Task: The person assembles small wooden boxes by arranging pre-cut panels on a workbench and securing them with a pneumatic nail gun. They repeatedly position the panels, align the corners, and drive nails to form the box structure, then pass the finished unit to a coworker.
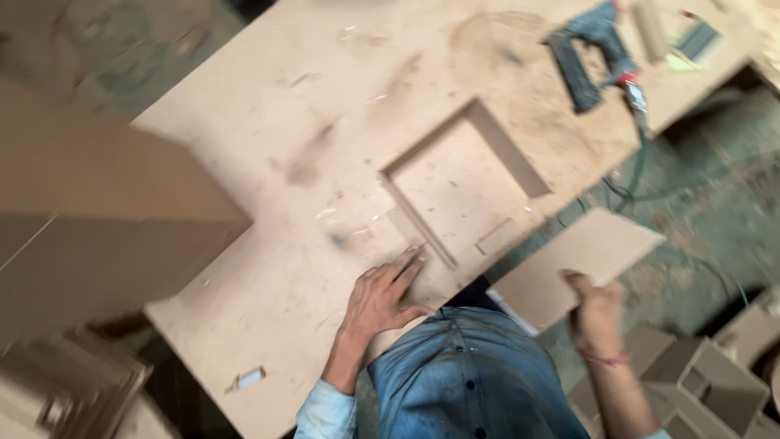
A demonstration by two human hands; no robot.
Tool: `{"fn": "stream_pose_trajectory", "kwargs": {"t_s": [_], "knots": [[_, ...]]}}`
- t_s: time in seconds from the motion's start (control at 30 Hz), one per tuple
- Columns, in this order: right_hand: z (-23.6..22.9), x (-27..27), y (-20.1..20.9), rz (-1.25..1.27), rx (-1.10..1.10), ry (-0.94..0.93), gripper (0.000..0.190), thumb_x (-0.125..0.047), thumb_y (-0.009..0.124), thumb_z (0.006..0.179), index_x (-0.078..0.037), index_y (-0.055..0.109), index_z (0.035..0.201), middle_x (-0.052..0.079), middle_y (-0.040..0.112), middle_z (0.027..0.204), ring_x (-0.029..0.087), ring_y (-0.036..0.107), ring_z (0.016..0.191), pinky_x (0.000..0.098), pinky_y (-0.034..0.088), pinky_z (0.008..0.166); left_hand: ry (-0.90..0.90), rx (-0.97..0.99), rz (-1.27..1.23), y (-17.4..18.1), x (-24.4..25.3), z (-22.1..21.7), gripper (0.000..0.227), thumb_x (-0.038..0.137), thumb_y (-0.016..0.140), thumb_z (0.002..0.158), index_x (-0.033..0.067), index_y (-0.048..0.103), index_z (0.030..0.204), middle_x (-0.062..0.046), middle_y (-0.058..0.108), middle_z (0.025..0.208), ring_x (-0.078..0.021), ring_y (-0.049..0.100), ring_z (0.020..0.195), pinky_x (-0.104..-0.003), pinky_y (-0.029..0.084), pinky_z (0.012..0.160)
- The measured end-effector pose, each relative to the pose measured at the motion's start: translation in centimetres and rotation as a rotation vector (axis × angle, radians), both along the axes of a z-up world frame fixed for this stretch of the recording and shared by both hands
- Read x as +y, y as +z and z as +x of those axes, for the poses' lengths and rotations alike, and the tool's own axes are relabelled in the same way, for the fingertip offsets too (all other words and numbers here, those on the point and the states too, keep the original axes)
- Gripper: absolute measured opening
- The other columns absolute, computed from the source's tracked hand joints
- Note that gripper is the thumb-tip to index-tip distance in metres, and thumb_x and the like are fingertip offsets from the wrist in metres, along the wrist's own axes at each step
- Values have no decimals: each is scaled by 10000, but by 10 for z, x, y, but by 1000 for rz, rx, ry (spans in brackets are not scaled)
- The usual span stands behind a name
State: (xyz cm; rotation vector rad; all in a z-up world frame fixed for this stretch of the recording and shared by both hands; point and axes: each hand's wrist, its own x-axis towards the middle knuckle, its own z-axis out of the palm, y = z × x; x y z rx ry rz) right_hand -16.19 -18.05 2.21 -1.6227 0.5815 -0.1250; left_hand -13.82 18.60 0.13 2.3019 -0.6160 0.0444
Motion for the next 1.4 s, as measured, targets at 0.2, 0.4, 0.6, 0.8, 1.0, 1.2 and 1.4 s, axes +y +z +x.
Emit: {"fn": "stream_pose_trajectory", "kwargs": {"t_s": [0.2,0.4,0.6,0.8,1.0,1.2,1.4], "knots": [[4,56,-36,244,155,11,226,-26,613,875,57,699,1066,86,733,969,185,679,837,318,530,732,-157,91,112,2,-9,14,1073,751,770,597,115,569,1438,-99,504,1534,-324,695,1026,-450,561,886],[50,64,-67,159,132,44,230,-39,620,839,69,710,1022,90,738,924,176,684,796,298,532,695,-258,87,192,2,-26,39,1016,636,825,607,116,548,1434,-105,452,1563,-348,691,1055,-456,564,840],[59,57,-78,-2,237,13,174,-57,644,837,69,745,903,72,731,801,150,655,678,301,501,595,-309,146,196,1,-44,57,896,529,876,610,108,602,1352,-103,510,1508,-351,700,989,-451,571,834],[70,55,-73,51,217,-14,183,-60,629,852,62,737,935,57,720,815,126,638,674,292,490,585,-299,163,233,-13,-51,71,812,513,869,628,53,635,1255,-150,569,1379,-351,702,911,-451,559,818],[74,61,-70,3,289,10,185,-82,645,893,75,742,878,32,674,724,112,565,599,298,413,523,-284,144,235,-23,-53,70,587,523,849,681,56,680,995,-106,624,1051,-306,697,858,-452,531,822],[73,73,-62,-168,274,45,194,-92,639,896,73,705,819,43,627,629,102,551,543,309,408,475,-260,147,243,-24,-54,65,544,490,853,681,64,688,976,-95,623,1010,-293,695,838,-444,520,807],[79,77,-51,-139,267,1,226,-92,628,899,85,659,761,41,595,601,114,514,517,324,372,460,-256,147,262,-26,-56,66,537,496,849,688,73,692,979,-83,616,983,-275,689,823,-433,505,817]]}}
